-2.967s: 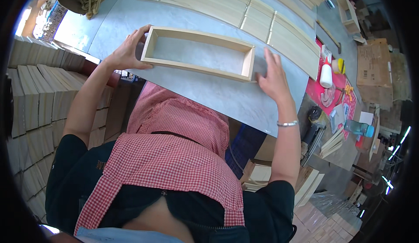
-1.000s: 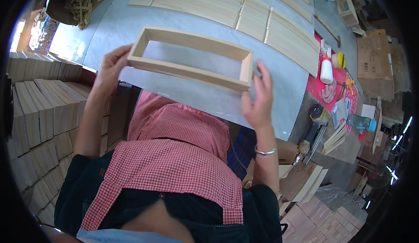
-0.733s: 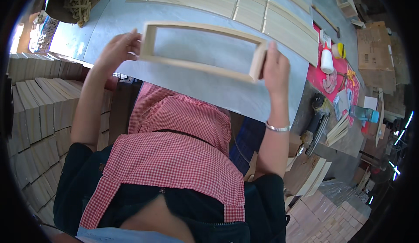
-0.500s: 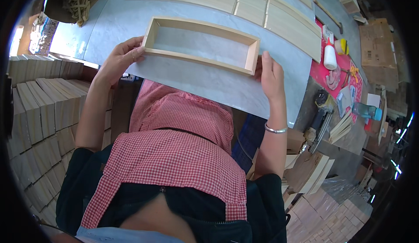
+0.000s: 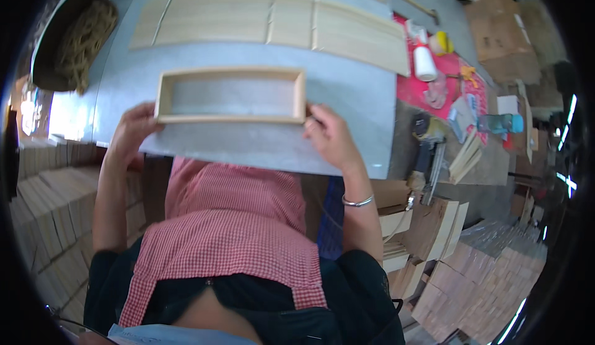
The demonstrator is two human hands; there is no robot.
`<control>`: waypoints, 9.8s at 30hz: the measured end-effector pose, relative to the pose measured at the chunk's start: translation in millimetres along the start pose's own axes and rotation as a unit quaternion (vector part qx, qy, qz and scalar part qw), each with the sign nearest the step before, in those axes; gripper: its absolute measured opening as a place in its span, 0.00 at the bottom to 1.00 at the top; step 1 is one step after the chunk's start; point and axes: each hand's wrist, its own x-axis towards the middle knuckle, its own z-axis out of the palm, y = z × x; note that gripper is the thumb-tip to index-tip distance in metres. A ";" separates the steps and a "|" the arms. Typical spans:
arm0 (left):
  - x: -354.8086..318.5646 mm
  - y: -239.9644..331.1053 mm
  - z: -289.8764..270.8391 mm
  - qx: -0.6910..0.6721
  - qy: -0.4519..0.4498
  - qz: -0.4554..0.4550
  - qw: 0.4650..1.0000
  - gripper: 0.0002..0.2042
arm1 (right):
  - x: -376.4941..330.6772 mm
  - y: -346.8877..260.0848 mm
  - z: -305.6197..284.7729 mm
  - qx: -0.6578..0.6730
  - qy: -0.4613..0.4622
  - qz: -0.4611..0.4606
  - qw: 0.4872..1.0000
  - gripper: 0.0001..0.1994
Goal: Assembling wooden boxes by gluing slats to a base and securing them with a pneumatic nail gun.
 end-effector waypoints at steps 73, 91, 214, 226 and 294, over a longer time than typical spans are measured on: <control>2.4 -62.7 51.4 0.250 0.289 0.297 0.875 0.24 | 74.3 -77.6 150.5 -0.173 0.108 -0.405 0.891 0.30; 1.2 -59.5 50.7 0.243 0.275 0.284 0.886 0.25 | 31.9 -65.0 84.8 -0.229 0.210 -0.385 0.869 0.29; -1.3 -83.4 10.1 0.291 0.263 0.190 0.900 0.22 | 100.9 122.5 -339.2 -0.462 0.369 0.168 0.789 0.19; 7.5 -74.2 12.1 0.324 0.262 0.129 0.900 0.20 | -226.6 130.5 -326.2 -0.448 0.629 0.111 0.626 0.17; -24.0 -13.4 40.5 0.512 0.291 0.336 0.735 0.08 | 69.8 -94.5 46.3 -0.519 -0.138 -0.315 0.782 0.42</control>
